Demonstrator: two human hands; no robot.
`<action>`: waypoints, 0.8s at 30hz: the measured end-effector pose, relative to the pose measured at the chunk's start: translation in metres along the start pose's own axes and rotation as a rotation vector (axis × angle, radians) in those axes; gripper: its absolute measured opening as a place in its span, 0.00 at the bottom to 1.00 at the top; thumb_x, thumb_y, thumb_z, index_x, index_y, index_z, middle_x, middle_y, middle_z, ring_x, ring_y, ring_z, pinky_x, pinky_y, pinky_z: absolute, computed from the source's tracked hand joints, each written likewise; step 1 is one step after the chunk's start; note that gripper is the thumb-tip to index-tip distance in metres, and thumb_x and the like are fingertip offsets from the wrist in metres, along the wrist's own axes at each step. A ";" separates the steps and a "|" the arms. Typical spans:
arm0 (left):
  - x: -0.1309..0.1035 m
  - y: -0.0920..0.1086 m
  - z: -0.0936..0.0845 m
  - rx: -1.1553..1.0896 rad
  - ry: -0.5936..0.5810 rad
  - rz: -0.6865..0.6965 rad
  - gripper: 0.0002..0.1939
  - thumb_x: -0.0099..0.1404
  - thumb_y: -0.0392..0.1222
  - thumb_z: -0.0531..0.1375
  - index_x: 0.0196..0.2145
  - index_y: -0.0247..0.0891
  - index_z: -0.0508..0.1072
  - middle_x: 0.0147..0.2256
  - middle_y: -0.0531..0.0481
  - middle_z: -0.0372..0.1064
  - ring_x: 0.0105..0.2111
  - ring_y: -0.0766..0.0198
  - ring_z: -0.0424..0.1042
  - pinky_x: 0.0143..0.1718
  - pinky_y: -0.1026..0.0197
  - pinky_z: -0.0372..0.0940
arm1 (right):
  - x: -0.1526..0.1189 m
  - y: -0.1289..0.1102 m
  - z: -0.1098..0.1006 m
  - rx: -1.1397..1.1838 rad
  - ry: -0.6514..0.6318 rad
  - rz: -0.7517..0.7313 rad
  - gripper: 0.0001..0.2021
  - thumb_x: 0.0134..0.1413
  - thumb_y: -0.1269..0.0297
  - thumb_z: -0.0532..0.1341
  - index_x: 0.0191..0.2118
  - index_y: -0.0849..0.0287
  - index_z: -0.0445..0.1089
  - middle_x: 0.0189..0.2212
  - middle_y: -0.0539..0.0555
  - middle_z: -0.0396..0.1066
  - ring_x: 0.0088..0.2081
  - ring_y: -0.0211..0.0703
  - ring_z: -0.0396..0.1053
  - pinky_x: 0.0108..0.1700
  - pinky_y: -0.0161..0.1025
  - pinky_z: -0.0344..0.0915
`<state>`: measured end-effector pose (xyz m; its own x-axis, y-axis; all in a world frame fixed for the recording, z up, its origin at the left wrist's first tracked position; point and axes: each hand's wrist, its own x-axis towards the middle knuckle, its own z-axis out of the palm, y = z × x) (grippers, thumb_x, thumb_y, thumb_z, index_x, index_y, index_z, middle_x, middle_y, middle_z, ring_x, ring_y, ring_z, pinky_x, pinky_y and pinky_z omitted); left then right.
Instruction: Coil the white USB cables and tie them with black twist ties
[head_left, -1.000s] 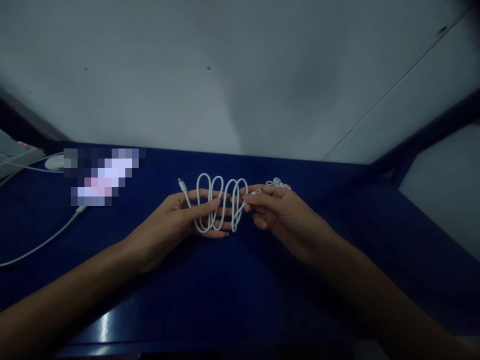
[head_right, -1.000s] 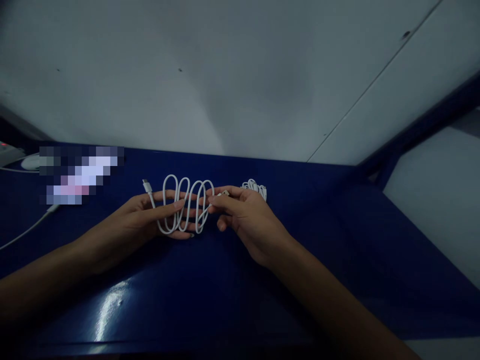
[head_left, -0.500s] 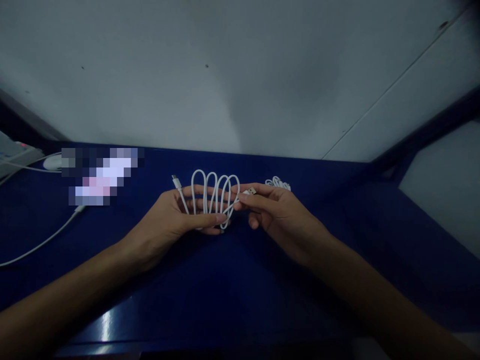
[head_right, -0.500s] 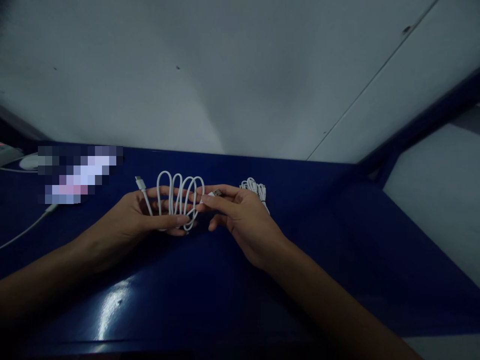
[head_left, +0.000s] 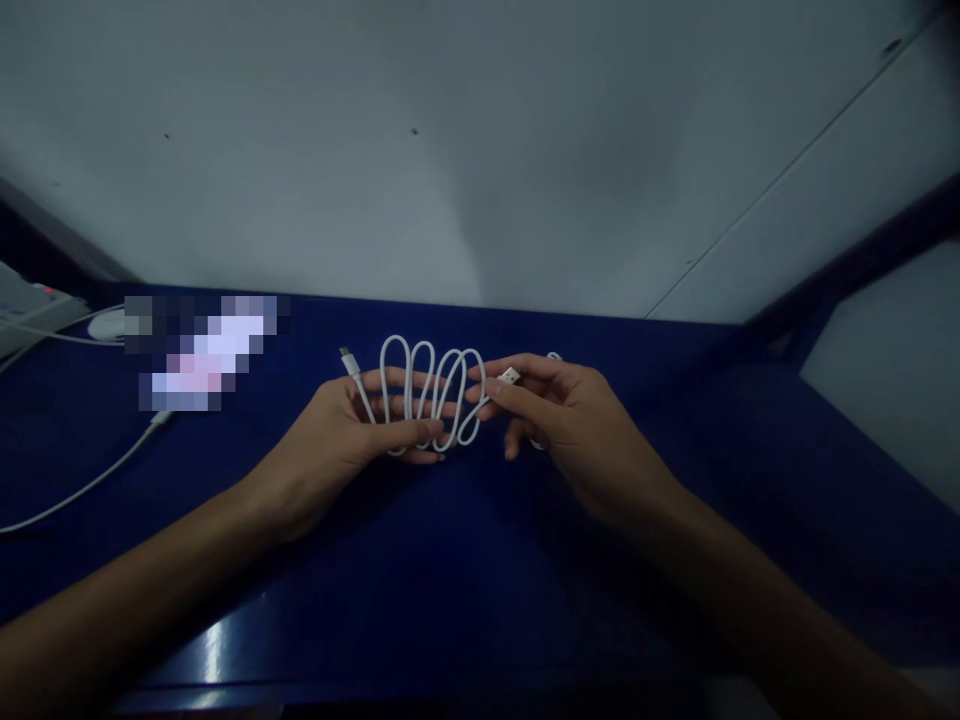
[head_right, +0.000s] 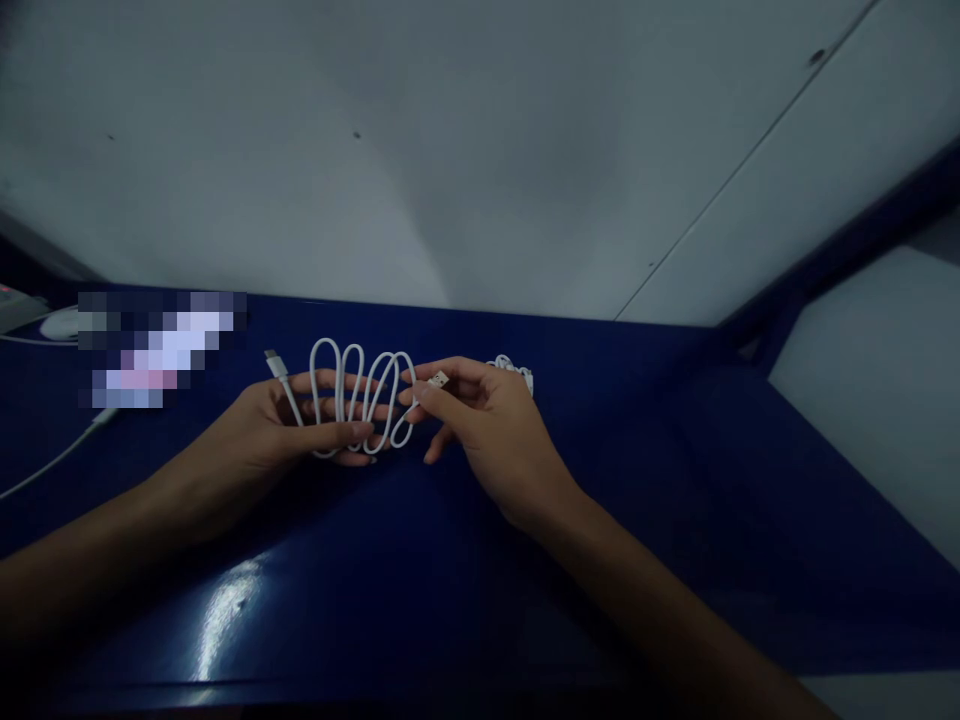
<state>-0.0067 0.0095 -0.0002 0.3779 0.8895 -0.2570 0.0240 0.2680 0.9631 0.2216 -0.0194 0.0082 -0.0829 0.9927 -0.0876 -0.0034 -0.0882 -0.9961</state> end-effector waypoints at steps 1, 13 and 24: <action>0.000 0.000 0.000 -0.005 0.003 -0.001 0.21 0.61 0.39 0.77 0.52 0.42 0.83 0.45 0.44 0.86 0.44 0.51 0.86 0.46 0.53 0.82 | 0.000 0.001 0.000 0.015 -0.008 0.013 0.10 0.64 0.56 0.72 0.47 0.54 0.83 0.38 0.55 0.82 0.32 0.42 0.75 0.31 0.39 0.72; -0.001 0.005 0.004 -0.059 0.024 -0.047 0.22 0.60 0.39 0.78 0.52 0.40 0.82 0.46 0.44 0.86 0.45 0.52 0.86 0.46 0.55 0.82 | 0.001 0.001 -0.001 0.089 -0.063 0.081 0.12 0.59 0.57 0.75 0.45 0.55 0.84 0.38 0.56 0.81 0.37 0.44 0.75 0.33 0.38 0.71; -0.002 0.007 0.005 -0.051 0.008 -0.046 0.21 0.61 0.38 0.78 0.51 0.42 0.83 0.45 0.45 0.86 0.45 0.52 0.86 0.46 0.55 0.83 | 0.001 0.008 -0.001 0.036 -0.074 0.086 0.06 0.62 0.57 0.72 0.42 0.52 0.84 0.39 0.54 0.77 0.39 0.43 0.71 0.32 0.37 0.67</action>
<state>-0.0033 0.0076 0.0077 0.3704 0.8785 -0.3016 -0.0056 0.3268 0.9451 0.2220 -0.0192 -0.0004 -0.1582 0.9726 -0.1703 -0.0288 -0.1769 -0.9838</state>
